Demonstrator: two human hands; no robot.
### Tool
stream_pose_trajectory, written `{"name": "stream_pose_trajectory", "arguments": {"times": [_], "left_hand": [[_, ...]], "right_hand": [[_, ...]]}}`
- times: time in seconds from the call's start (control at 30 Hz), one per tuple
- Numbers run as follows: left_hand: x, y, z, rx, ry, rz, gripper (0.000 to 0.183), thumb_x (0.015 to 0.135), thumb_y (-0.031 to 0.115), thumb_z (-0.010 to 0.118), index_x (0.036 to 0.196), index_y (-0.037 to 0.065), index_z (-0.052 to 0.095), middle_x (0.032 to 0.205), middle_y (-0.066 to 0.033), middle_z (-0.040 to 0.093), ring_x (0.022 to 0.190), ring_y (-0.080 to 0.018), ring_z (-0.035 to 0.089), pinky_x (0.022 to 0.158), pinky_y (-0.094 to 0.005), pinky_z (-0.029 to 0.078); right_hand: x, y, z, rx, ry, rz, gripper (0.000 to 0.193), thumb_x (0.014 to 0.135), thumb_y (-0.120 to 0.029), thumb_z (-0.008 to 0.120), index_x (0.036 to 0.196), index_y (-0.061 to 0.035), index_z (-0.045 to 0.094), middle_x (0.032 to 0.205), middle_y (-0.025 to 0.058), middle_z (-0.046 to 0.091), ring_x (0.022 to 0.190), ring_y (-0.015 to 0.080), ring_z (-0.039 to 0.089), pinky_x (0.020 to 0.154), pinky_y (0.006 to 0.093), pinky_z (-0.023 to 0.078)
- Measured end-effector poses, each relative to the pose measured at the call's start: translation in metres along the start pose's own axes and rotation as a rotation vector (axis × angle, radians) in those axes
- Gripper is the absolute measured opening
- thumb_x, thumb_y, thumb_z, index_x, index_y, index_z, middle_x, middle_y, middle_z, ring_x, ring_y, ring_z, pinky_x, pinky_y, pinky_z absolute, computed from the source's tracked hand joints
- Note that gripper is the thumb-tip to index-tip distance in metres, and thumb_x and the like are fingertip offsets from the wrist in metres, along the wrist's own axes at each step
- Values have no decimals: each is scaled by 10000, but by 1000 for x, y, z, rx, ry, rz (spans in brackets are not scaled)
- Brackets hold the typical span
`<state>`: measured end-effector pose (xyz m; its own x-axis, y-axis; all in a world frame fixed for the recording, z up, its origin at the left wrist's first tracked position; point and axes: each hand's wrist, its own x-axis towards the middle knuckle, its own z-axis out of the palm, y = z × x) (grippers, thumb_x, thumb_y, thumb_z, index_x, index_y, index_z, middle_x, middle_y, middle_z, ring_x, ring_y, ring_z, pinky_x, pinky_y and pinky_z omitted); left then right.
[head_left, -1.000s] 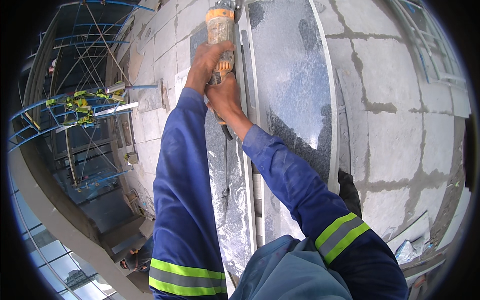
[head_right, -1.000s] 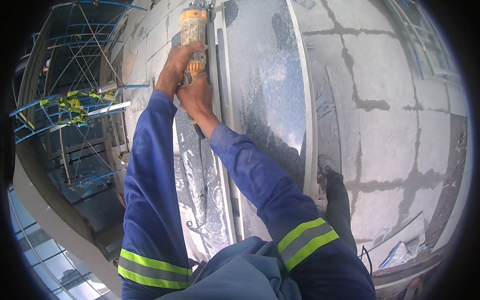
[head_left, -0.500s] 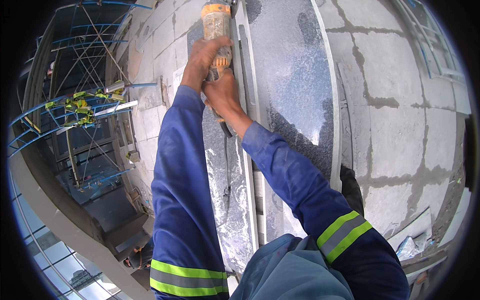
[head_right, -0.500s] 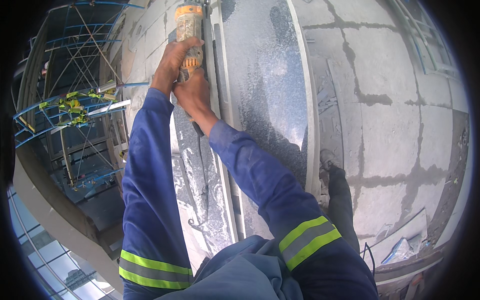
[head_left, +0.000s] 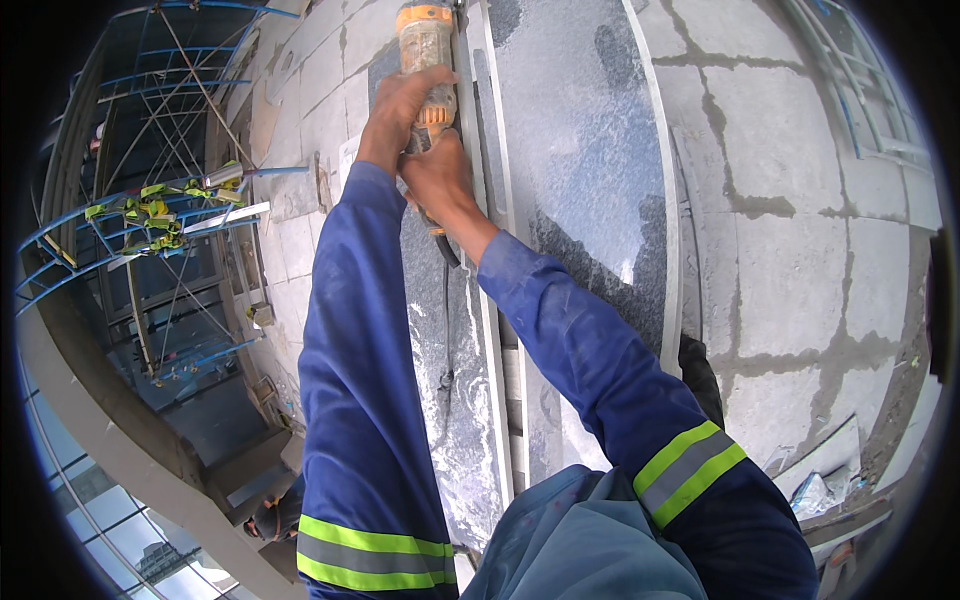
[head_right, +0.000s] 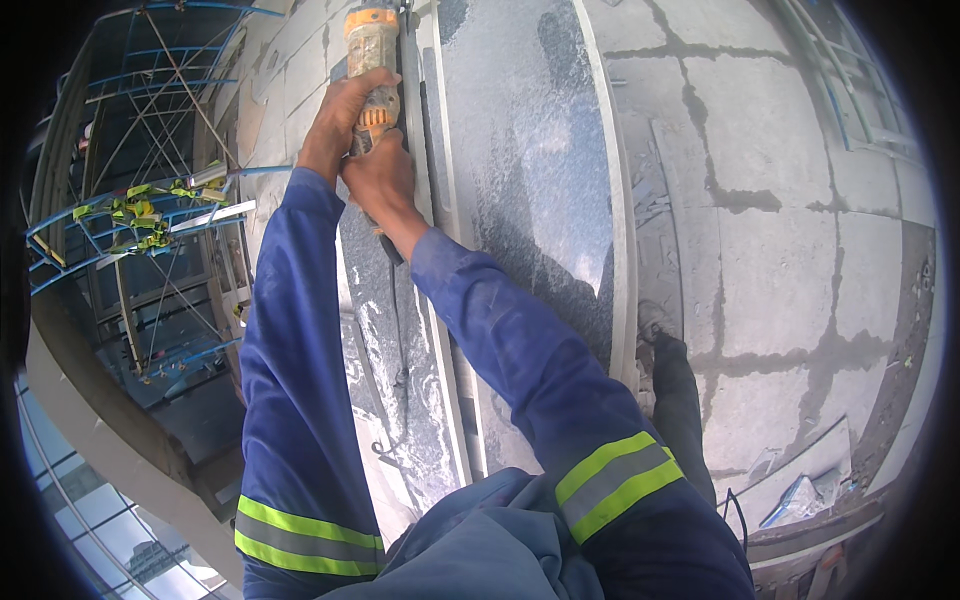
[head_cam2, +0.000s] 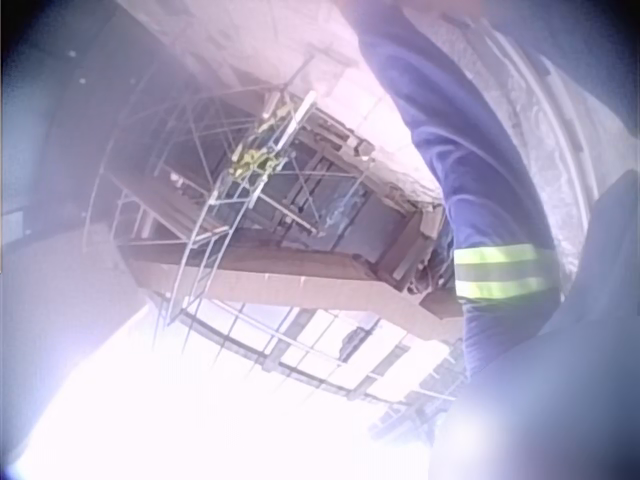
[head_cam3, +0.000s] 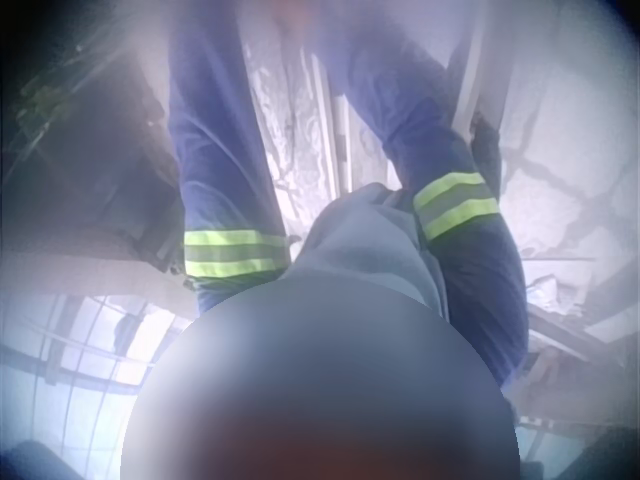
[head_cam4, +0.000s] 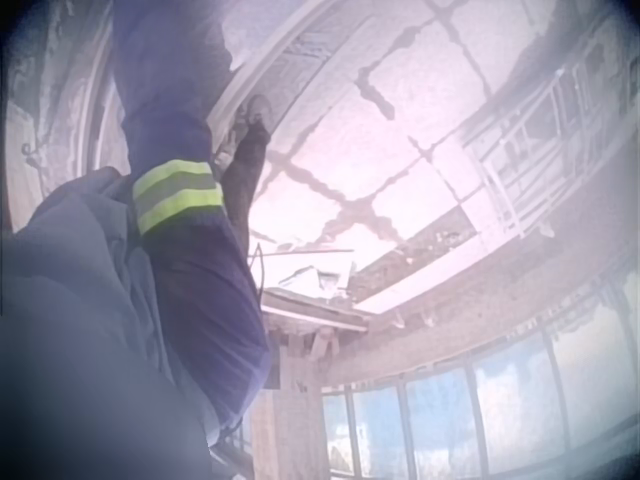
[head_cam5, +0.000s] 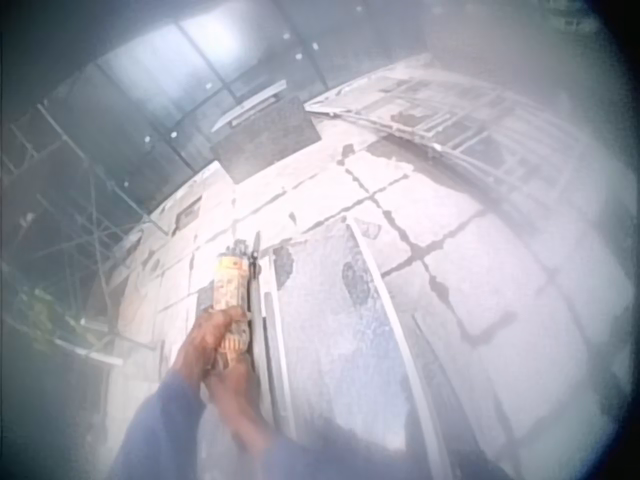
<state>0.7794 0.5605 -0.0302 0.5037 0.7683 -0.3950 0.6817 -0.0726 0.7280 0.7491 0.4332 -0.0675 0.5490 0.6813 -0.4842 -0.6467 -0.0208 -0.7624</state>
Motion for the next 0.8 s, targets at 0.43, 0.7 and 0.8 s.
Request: {"name": "stream_pose_trajectory", "arguments": {"times": [0.43,0.7,0.8], "left_hand": [[-5,-1,2,-18,-24,33,652,770,316,969,1245,-98,799,1032,-176,812,796,-278,800,714,-422,647],[-16,0,2,-17,-12,35,632,769,330,964,1215,-91,813,1030,-184,819,795,-278,801,721,-427,641],[-19,1,3,1,-13,52,628,772,340,956,1202,-95,814,1023,-187,820,793,-283,800,725,-431,640]], "right_hand": [[-3,4,0,-29,33,-24,456,921,-86,868,1220,129,600,934,215,791,649,285,793,522,403,607],[-15,1,-3,21,5,-21,462,934,-90,858,1230,123,574,928,222,790,623,285,784,503,409,592],[-15,1,-5,25,-29,-3,558,913,-102,851,1302,155,544,983,282,805,692,336,833,576,430,661]]}}
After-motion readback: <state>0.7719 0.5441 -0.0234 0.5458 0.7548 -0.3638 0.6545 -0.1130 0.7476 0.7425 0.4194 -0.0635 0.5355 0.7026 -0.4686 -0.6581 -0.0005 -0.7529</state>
